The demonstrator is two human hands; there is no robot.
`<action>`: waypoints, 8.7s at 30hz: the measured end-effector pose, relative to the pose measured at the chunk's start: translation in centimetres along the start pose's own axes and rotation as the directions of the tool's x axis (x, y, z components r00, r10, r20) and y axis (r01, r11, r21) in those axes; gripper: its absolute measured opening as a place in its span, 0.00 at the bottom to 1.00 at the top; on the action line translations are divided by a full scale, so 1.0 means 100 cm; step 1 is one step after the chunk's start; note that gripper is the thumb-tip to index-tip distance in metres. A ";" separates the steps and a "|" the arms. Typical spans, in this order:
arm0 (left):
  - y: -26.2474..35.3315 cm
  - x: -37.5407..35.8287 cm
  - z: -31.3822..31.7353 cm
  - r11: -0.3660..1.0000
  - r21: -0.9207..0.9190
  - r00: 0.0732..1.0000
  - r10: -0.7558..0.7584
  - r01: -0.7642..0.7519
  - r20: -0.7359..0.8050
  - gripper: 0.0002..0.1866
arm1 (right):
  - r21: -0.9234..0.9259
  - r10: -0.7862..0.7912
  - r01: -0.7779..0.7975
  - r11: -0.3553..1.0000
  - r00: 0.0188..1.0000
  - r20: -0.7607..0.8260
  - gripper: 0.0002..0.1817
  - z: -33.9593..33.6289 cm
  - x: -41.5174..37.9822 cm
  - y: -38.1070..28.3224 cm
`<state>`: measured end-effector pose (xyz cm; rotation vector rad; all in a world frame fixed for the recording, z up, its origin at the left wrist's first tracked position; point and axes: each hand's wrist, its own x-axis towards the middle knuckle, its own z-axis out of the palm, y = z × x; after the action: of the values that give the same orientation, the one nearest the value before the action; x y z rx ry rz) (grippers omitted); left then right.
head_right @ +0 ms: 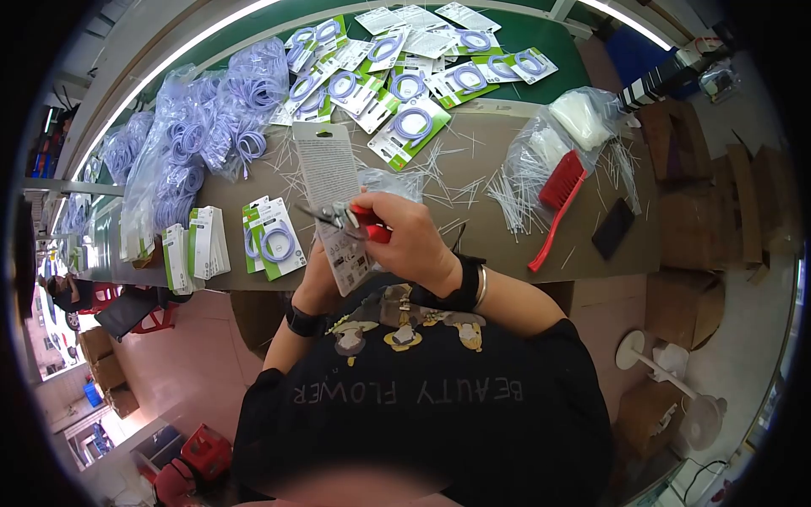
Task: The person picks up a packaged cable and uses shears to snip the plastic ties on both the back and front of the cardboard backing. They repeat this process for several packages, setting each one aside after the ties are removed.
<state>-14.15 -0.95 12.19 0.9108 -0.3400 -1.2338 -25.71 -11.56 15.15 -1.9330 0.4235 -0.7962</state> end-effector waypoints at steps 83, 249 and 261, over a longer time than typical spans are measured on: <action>0.016 0.004 -0.008 0.917 0.072 0.893 0.399 -0.393 -0.207 0.21 | -0.087 0.205 -0.194 0.977 0.969 0.135 0.17 -0.005 0.016 -0.003; 0.019 -0.016 -0.047 0.943 0.320 0.990 0.118 -0.088 -0.077 0.18 | -0.530 0.033 0.045 0.847 0.990 0.138 0.26 -0.054 -0.005 0.003; 0.018 -0.022 -0.033 0.592 0.766 0.940 0.339 -0.250 0.045 0.15 | -0.686 -0.060 0.153 0.712 0.986 0.158 0.25 -0.043 -0.003 -0.011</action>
<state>-11.45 2.51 12.02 1.5727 -0.9449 -0.6881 -28.88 -13.69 17.41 -2.7273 0.5990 -0.6208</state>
